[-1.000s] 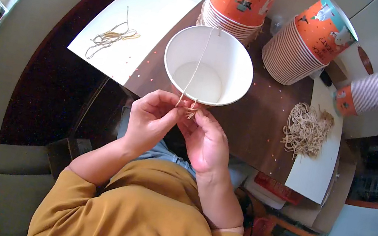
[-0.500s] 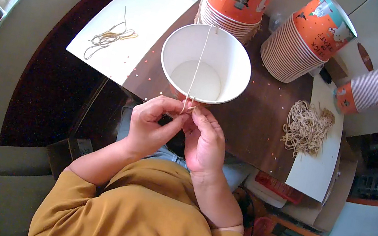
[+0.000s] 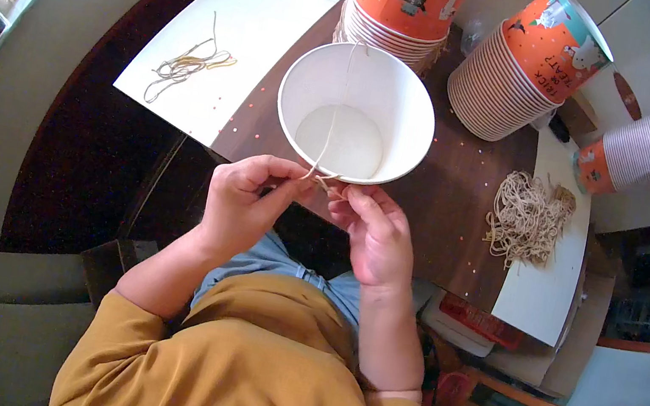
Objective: Attaching elastic strings to paper buckets/cups as part of an assembly process.
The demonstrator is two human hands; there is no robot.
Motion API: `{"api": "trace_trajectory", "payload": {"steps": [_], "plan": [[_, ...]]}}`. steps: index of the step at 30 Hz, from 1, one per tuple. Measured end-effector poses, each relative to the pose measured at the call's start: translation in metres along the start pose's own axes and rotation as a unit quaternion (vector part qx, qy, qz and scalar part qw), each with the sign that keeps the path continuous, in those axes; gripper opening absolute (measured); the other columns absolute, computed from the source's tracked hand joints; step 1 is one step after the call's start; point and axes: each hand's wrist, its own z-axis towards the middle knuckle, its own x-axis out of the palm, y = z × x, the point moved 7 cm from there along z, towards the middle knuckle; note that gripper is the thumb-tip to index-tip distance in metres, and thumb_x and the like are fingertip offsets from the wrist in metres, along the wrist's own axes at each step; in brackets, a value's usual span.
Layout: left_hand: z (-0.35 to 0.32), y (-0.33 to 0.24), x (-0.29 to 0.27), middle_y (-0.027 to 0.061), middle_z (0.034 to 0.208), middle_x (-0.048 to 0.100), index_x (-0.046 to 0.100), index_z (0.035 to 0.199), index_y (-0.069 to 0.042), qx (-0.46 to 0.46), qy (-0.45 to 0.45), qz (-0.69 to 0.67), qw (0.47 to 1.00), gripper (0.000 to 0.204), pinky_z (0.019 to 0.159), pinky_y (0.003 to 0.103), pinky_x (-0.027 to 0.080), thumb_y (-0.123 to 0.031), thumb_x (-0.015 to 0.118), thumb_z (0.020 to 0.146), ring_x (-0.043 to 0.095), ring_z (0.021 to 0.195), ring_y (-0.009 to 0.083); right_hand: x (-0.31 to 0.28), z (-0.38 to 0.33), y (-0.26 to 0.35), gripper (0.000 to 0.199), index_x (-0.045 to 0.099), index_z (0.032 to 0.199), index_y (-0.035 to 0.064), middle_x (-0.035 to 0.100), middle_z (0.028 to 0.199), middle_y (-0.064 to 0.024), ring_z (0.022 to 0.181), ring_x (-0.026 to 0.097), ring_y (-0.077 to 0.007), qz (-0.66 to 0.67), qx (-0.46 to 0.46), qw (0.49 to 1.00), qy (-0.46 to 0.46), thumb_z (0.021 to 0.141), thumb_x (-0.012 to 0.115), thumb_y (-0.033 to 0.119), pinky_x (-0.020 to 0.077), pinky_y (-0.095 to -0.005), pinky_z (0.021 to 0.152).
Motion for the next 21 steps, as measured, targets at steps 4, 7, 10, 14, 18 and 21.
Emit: {"api": "trace_trajectory", "payload": {"steps": [4, 7, 10, 14, 18, 21], "plan": [[0.0, 0.009, 0.0, 0.0078, 0.08, 0.07, 0.067, 0.089, 0.004, -0.023, 0.011, -0.03, 0.999, 0.007, 0.069, 0.024, 0.053, 0.001, 0.066, 0.083, 0.065, 0.075, 0.0108, 0.002, -0.007, 0.032, 0.015, 0.064, 0.091, 0.0036, 0.067, 0.086, -0.0068, 0.074, 0.062, -0.0167, -0.291, -0.152, 0.943, -0.05, 0.087, 0.064, 0.018, 0.0481, -0.0291, 0.07], [-0.001, 0.015, 0.002, 0.0073, 0.081, 0.069, 0.067, 0.09, 0.004, -0.042, 0.02, -0.066, 0.997, 0.008, 0.069, 0.024, 0.053, 0.001, 0.066, 0.083, 0.065, 0.075, 0.0106, 0.024, -0.034, 0.062, 0.017, 0.062, 0.091, 0.0071, 0.062, 0.083, -0.0077, 0.074, 0.059, -0.0254, -0.548, -0.389, 0.732, -0.114, 0.079, 0.071, 0.015, 0.0447, -0.0353, 0.07], [0.0, 0.014, 0.004, 0.0069, 0.082, 0.069, 0.067, 0.09, 0.004, -0.053, 0.031, -0.06, 0.996, 0.008, 0.07, 0.024, 0.053, 0.002, 0.066, 0.083, 0.065, 0.076, 0.0109, 0.047, -0.047, 0.062, 0.02, 0.062, 0.091, 0.0103, 0.058, 0.087, -0.0039, 0.077, 0.054, -0.024, -0.606, -0.511, 0.608, -0.05, 0.073, 0.071, 0.01, 0.0398, -0.0376, 0.07], [0.001, 0.021, 0.006, 0.0074, 0.082, 0.069, 0.066, 0.091, 0.004, -0.065, 0.038, -0.089, 0.993, 0.008, 0.07, 0.024, 0.053, 0.002, 0.066, 0.083, 0.065, 0.075, 0.011, 0.061, -0.039, 0.056, 0.023, 0.062, 0.091, 0.0125, 0.053, 0.084, -0.0013, 0.073, 0.051, -0.0219, -0.642, -0.515, 0.567, -0.012, 0.071, 0.071, 0.01, 0.0372, -0.0376, 0.069], [0.002, 0.018, 0.007, 0.008, 0.082, 0.069, 0.065, 0.091, 0.004, -0.062, 0.054, -0.087, 0.993, 0.009, 0.071, 0.024, 0.054, 0.001, 0.067, 0.083, 0.065, 0.076, 0.0111, 0.061, -0.043, 0.051, 0.021, 0.062, 0.088, 0.0135, 0.051, 0.083, 0.0004, 0.073, 0.049, -0.0206, -0.651, -0.534, 0.54, 0.016, 0.07, 0.071, 0.011, 0.0364, -0.0376, 0.068], [0.005, 0.016, 0.007, 0.0089, 0.083, 0.068, 0.065, 0.09, 0.005, -0.077, 0.053, -0.098, 0.991, 0.01, 0.072, 0.026, 0.054, 0.0, 0.067, 0.082, 0.065, 0.077, 0.0123, 0.06, -0.044, 0.047, 0.016, 0.064, 0.087, 0.0138, 0.052, 0.088, 0.0007, 0.075, 0.049, -0.0198, -0.673, -0.529, 0.517, 0.013, 0.072, 0.068, 0.011, 0.0371, -0.0377, 0.069]]}}
